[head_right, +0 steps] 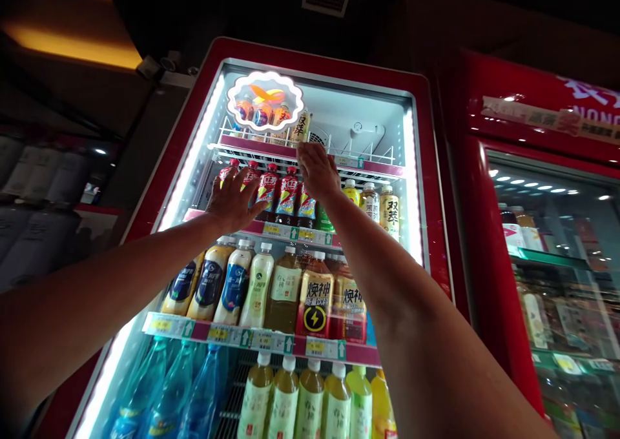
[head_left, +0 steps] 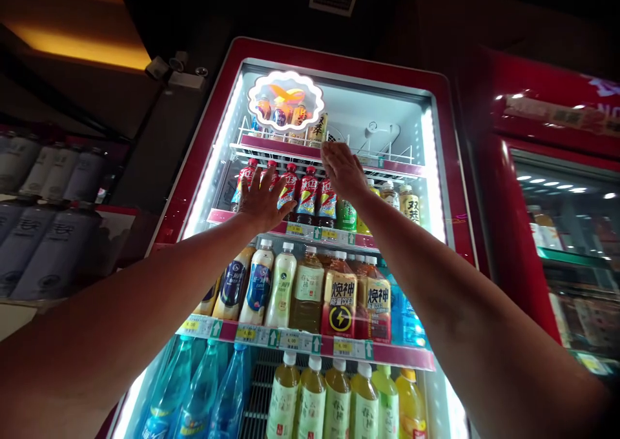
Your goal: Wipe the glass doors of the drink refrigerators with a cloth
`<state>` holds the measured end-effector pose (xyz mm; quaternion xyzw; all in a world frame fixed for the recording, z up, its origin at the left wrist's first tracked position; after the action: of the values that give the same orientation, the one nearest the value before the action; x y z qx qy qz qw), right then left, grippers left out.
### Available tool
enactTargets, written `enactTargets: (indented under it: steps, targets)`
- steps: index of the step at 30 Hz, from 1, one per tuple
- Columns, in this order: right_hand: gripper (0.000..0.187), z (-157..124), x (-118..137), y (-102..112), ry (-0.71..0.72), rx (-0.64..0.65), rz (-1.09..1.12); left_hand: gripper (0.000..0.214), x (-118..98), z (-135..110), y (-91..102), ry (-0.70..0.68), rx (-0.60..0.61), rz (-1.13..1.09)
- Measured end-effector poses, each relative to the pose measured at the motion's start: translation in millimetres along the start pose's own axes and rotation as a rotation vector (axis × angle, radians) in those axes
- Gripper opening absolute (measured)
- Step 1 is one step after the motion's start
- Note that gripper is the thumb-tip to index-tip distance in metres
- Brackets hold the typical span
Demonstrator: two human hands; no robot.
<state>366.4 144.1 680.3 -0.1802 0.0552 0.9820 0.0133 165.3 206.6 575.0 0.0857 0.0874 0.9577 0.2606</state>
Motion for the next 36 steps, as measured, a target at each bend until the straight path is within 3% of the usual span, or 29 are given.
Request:
enactTargets:
  steps: [5,11,15,18,21,24,28,33,36]
  targets:
    - [0.061,-3,-34,10,-0.191,-0.024,0.017,0.074,-6,3,-3.3,-0.021,-0.081,-0.038]
    - [0.059,-15,-43,12,-0.071,-0.015,0.027,0.069,-22,10,-10.0,-0.149,-0.141,-0.075]
    - [0.060,-19,-61,19,-0.172,-0.023,0.012,0.068,-41,14,-14.4,-0.258,-0.128,-0.088]
    - [0.061,-18,-65,19,-0.207,-0.024,0.009,0.070,-53,18,-17.0,-0.242,-0.083,-0.071]
    - [0.060,-23,-70,20,-0.118,-0.010,0.011,0.071,-60,22,-19.1,-0.187,-0.011,-0.048]
    - [0.060,-31,-92,26,-0.105,-0.034,0.010,0.073,-64,22,-21.0,-0.163,0.044,-0.011]
    - [0.062,-34,-122,34,-0.212,-0.105,-0.024,0.073,-65,21,-22.3,-0.172,0.028,0.009]
    - [0.062,-44,-127,40,-0.110,-0.073,-0.023,0.073,-63,20,-25.3,-0.160,0.029,0.011]
    - [0.061,-53,-147,46,-0.159,-0.060,-0.011,0.073,-62,19,-26.2,-0.171,0.013,0.012]
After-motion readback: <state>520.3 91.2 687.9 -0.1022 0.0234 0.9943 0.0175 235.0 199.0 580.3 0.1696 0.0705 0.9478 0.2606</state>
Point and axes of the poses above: each hand's wrist, its own z-axis towards the middle knuckle, its own y-axis out of the back of the hand, x = y × z, the point moved 4 cm from there along z, towards the middle knuckle, and after that the axes turned 2 degrees about -x, right-handed, at the moved point
